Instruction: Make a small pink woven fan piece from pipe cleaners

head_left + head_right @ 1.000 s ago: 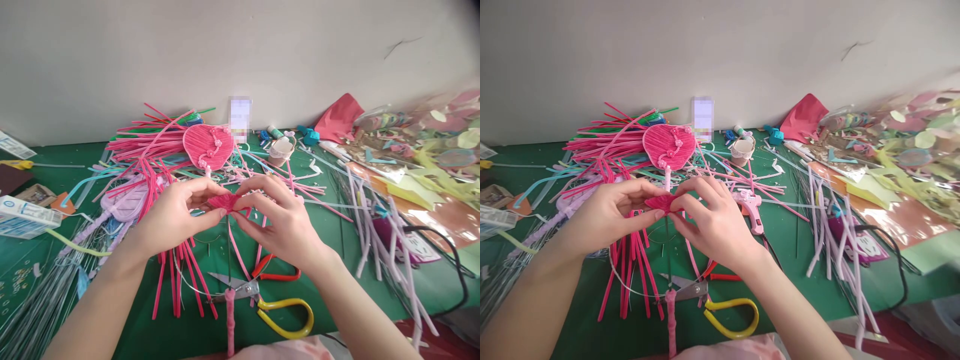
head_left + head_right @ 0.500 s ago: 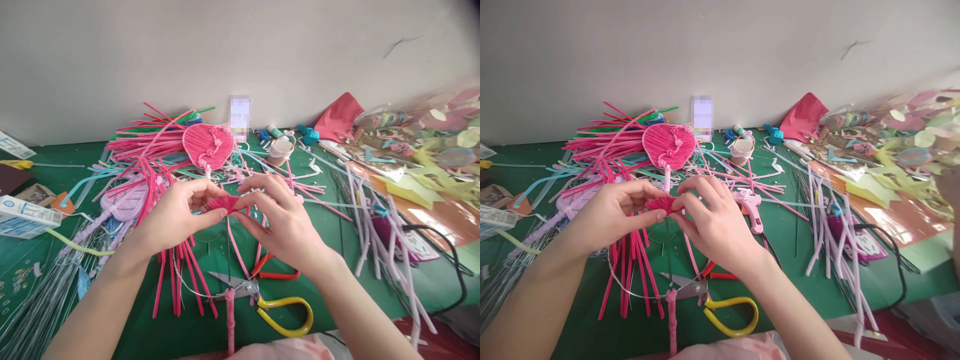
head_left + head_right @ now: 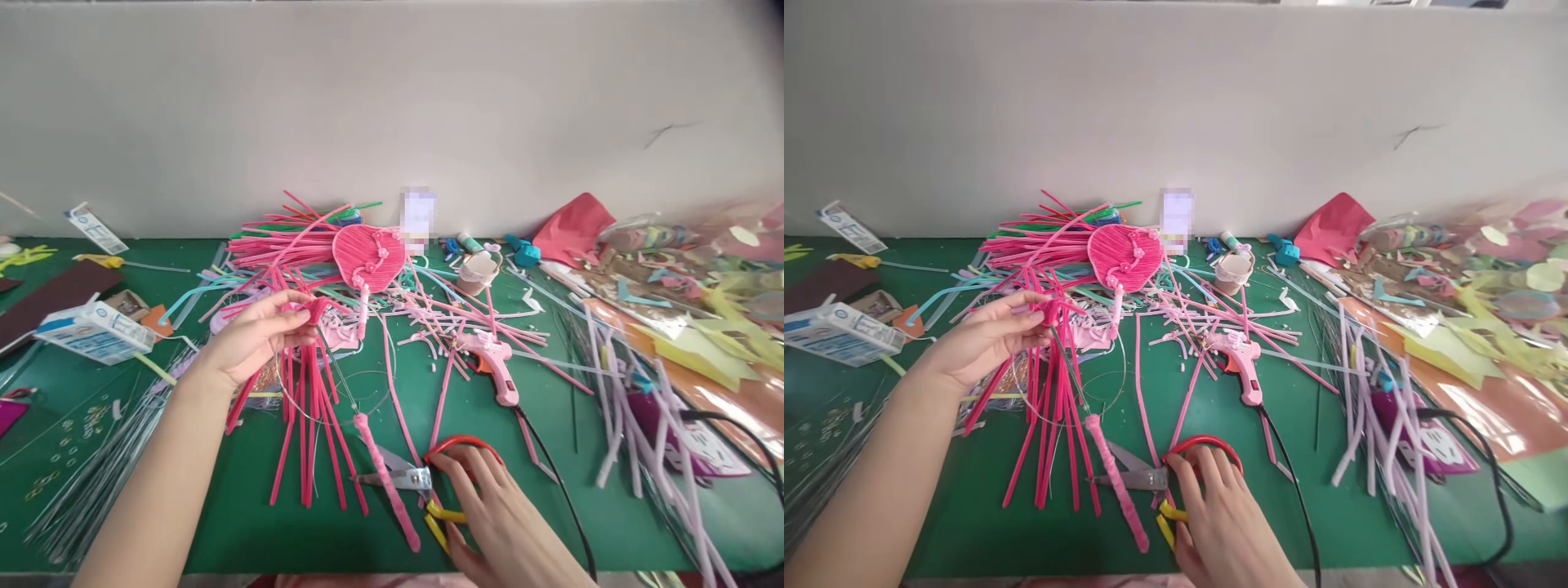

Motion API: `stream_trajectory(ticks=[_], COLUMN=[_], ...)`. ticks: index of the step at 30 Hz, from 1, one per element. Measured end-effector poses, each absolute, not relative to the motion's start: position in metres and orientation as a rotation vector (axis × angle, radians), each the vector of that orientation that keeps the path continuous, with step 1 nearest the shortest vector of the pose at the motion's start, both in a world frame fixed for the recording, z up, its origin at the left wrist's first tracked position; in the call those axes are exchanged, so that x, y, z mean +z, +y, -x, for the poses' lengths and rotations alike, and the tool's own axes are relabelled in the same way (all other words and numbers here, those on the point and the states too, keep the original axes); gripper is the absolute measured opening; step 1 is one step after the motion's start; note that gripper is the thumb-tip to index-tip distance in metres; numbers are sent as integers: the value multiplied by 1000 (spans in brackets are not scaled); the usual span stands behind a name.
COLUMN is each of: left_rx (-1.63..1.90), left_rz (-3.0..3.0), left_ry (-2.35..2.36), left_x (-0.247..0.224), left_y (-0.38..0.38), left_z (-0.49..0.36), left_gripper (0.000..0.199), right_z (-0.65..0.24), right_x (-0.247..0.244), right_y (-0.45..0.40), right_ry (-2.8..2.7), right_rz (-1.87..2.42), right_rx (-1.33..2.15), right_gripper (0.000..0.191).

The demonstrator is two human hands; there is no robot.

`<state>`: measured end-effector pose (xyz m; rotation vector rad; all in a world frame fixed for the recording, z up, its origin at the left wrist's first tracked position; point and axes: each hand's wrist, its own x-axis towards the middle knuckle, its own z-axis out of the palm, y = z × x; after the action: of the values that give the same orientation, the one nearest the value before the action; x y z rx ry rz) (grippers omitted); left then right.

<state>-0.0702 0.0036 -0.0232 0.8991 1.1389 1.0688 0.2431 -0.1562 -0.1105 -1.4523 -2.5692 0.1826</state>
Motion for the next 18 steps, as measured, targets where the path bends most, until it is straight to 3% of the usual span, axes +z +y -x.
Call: stream_trajectory(ticks=[6,9,13,16,18], left_rx=[1183,1270,1411,1457,1466], left_rz=[-778,-715,-633,-586,-567], left_ry=[1109,1092,1071,1059,1055], left_x=[-26,-31,-36,-38,-40], left_y=[-7,-6,-4,-2,-1], left_z=[83,86,90,92,92], left_gripper=[16,15,16,20,20], right_z=[-256,-260,-267,-281,-294], right_x=[-117,-108,-78,-64,-69], right_y=[-165,-167,-160,-159,-161], right_ry=[-2751,-2750,-2502,-2188,-2080], right_rz=[1476,1587,1715,1617,1572], right_rx=[56,110,664,1171,1128], right_gripper=[86,87,79,60,59])
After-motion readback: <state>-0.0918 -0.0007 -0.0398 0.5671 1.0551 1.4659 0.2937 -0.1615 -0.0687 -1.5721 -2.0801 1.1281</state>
